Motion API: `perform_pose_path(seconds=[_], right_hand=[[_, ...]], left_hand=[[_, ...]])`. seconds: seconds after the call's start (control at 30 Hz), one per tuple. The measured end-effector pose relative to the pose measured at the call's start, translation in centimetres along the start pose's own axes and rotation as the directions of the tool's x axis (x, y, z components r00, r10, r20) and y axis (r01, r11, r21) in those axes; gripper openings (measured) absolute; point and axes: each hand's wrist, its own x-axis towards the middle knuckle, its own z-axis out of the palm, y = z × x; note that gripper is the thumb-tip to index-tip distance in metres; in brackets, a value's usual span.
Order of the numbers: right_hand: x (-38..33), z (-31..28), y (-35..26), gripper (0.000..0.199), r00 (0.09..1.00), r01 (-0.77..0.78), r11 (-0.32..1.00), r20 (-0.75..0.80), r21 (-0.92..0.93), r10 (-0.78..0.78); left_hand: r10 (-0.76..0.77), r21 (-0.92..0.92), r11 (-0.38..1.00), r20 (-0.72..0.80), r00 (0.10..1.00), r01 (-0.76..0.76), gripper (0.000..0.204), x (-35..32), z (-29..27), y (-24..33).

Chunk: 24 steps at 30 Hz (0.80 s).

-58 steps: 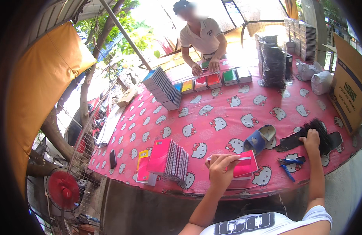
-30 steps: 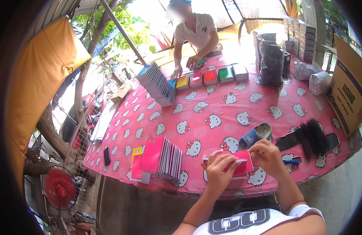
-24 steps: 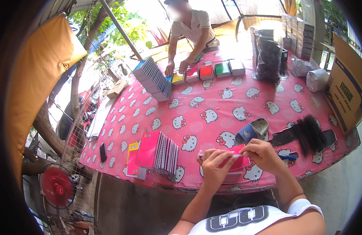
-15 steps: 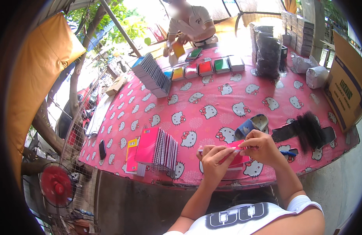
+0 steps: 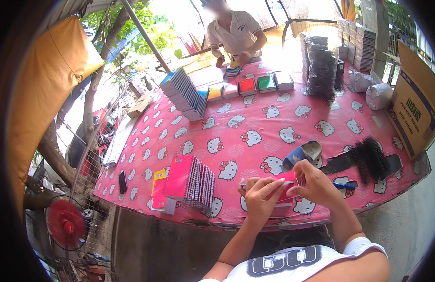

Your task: The person assembles notebooks by hand using wire coils and pliers to secure the spine. They pick up a notebook, thread a coil through the holes, and trim the excess wire with pliers.

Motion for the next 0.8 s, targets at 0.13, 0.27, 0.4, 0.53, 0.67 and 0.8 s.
perform_pose_path(seconds=[0.13, 0.27, 0.4, 0.53, 0.67, 0.8], right_hand=[[-0.4, 0.7, 0.2, 0.03, 0.992, 0.099, 0.965, -0.054, -0.241, -0.115], [-0.3, 1.1, 0.4, 0.025, 0.988, 0.059, 0.989, -0.134, -0.132, -0.077], [-0.3, 0.9, 0.6, 0.019, 0.983, 0.112, 0.983, -0.125, -0.148, -0.131], [0.0, 0.9, -0.2, 0.013, 0.986, 0.043, 0.994, -0.158, -0.099, -0.058], [-0.3, 1.1, 0.2, 0.015, 0.988, 0.074, 0.985, -0.126, -0.153, -0.094], [-0.1, 1.2, -0.5, 0.016, 0.984, 0.043, 0.993, -0.168, -0.107, -0.061]], left_hand=[[0.03, 0.026, 0.999, 0.024, 0.999, -0.03, 0.023, -0.3, 0.0, -0.4], [0.106, 0.132, 0.984, 0.1, 0.989, -0.119, 0.041, -0.7, -0.4, -0.8], [0.135, 0.16, 0.974, 0.162, 0.977, -0.161, 0.054, -1.0, -0.7, -1.5], [0.103, 0.192, 0.972, 0.17, 0.98, -0.136, 0.054, -0.7, -0.5, -1.2], [0.123, 0.163, 0.976, 0.135, 0.983, -0.144, 0.051, -0.8, -0.5, -1.3], [-0.016, 0.068, 0.998, 0.031, 0.999, 0.014, 0.035, -0.8, 0.2, -0.7]])
